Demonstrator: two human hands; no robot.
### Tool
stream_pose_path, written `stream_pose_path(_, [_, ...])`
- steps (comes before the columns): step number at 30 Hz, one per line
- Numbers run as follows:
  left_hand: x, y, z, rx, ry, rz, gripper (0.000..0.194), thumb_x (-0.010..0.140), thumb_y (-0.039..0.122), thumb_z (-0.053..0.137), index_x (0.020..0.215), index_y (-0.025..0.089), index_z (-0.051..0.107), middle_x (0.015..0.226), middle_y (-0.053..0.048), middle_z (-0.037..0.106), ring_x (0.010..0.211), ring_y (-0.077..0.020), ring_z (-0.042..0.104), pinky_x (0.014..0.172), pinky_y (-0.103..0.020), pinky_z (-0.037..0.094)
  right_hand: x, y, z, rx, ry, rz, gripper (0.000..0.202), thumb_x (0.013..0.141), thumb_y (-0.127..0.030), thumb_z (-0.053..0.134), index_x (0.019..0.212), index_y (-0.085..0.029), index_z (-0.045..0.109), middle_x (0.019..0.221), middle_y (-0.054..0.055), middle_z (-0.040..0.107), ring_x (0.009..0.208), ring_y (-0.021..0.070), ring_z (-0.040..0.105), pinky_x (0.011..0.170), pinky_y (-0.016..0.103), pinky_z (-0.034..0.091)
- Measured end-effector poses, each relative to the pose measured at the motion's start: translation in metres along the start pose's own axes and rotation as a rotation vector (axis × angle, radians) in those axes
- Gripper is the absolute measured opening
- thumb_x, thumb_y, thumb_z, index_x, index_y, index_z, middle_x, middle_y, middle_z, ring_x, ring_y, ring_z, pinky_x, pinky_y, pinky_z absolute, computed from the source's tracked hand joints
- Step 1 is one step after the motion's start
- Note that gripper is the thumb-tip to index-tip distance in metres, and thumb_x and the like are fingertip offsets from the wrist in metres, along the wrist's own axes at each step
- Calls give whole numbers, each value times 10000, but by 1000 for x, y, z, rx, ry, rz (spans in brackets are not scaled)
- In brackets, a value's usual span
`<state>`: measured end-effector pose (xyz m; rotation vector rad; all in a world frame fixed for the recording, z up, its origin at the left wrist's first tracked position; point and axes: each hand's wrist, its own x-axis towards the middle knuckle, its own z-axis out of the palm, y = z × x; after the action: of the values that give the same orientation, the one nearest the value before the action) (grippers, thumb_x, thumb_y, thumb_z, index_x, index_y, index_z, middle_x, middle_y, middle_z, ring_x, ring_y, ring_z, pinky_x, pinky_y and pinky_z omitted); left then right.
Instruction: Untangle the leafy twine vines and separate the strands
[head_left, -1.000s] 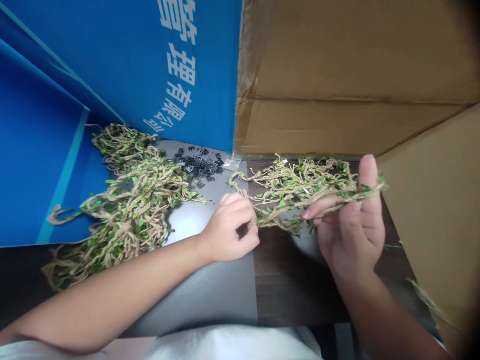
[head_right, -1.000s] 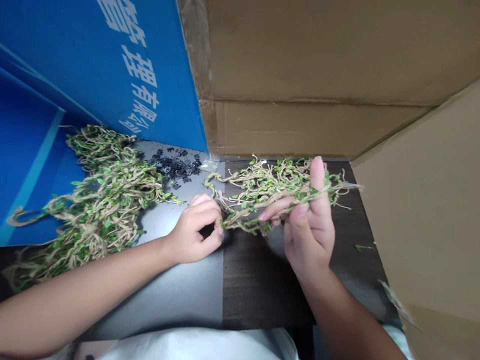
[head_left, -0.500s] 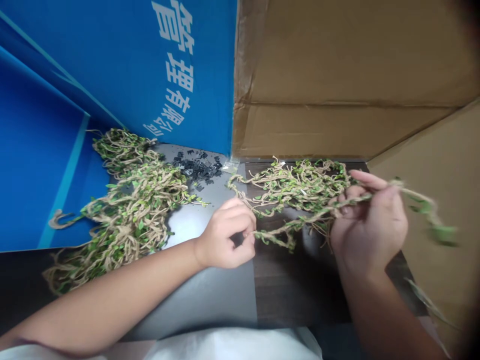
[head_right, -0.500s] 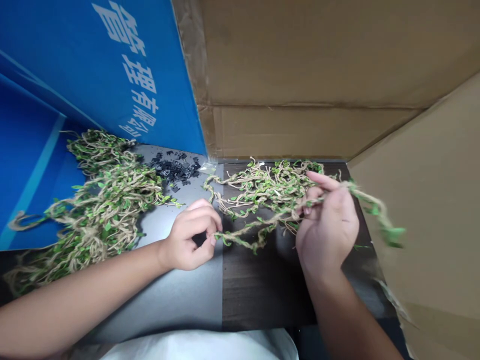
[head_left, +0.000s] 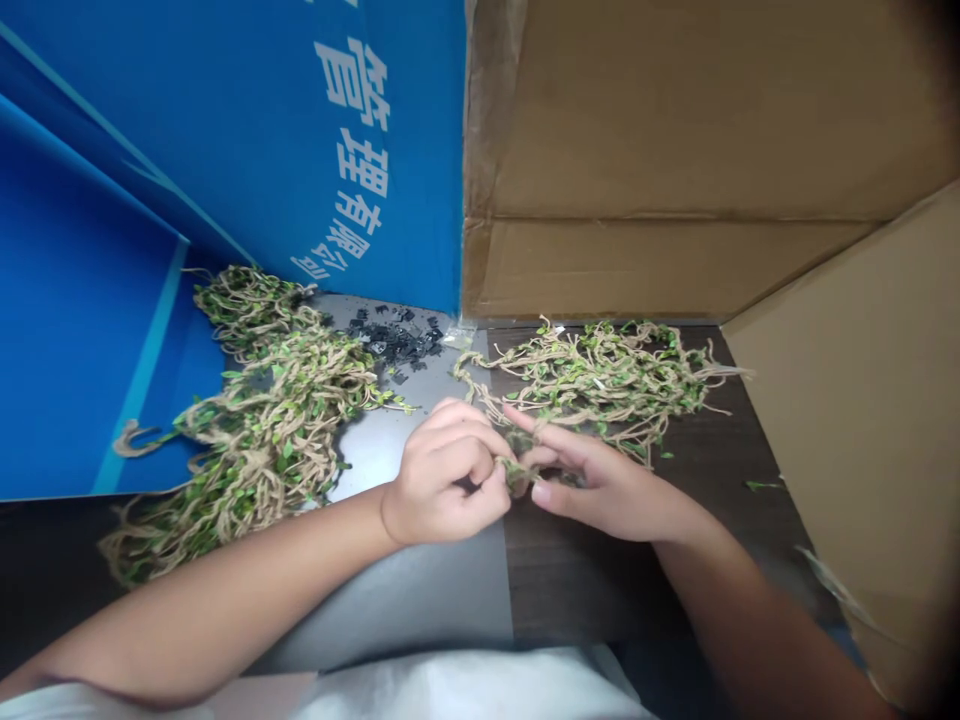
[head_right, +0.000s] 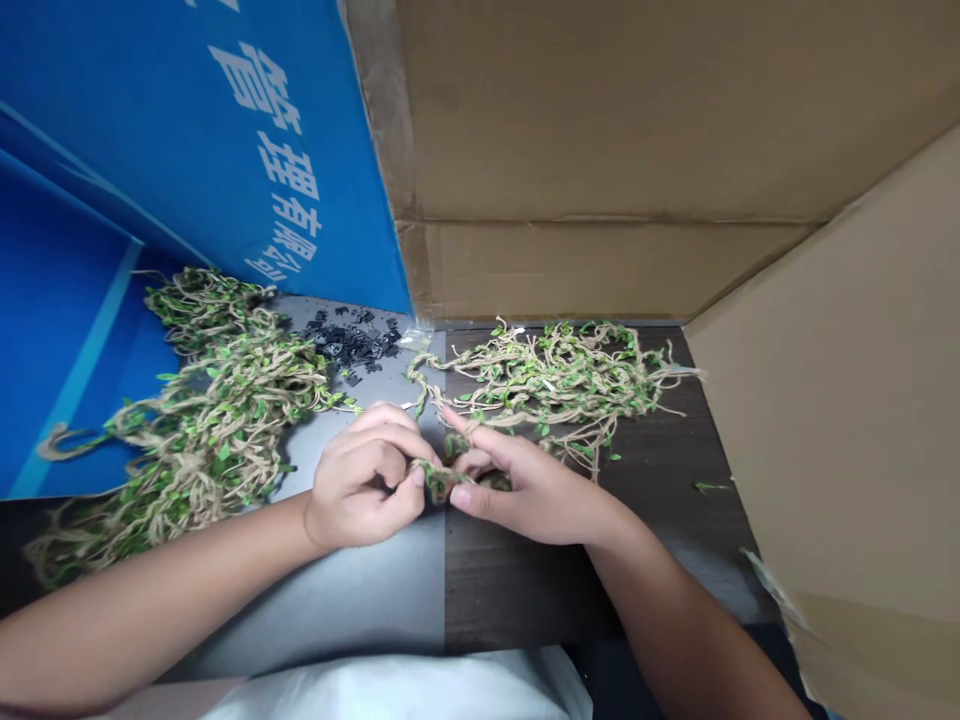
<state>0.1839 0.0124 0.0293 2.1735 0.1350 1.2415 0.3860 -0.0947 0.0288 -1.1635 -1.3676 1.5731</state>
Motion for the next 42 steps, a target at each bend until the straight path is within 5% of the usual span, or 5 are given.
stream_pose_path(8, [24,19,-24,50,-57,-246,246,942,55,621,1135,205,595,987,-18,727,894,-120,719,833,-257,562,-16,-15,-22,-56,70,-27,469,1029,-440,680,1411,-168,687,883,44,748,833,162,683,860,305,554])
stream_pose_path(25, [55,45,-62,1078,-254,238,144,856,122,687,834,187,561,713,-12,633,746,-215,617,770,-394,469,-29,-28,-31,5,292,-21,946,961,-438,795,1681,-203,228,924,63,838,857,192,800,820,287,574])
stream_pose_path(30, [51,44,-66,873,-112,94,185,812,134,681,873,212,525,746,6,639,744,-196,632,792,-395,485,-32,-31,-33,11,342,-68,1096,945,-461,809,1731,-215,85,778,26,806,751,206,774,727,301,566])
stream_pose_path(35, [54,52,-74,506,-39,-96,203,824,109,670,939,222,547,818,10,651,793,-178,668,747,-350,543,-36,-32,-36,-63,302,-111,548,995,-503,725,1436,-193,627,599,-8,683,529,140,601,568,262,477])
stream_pose_path(42, [65,58,-109,249,-429,-351,221,949,291,696,1166,250,684,981,-33,713,824,-168,703,673,-250,585,-45,-28,-46,-188,376,-161,389,910,-549,796,797,-180,743,631,0,563,549,97,454,504,225,354])
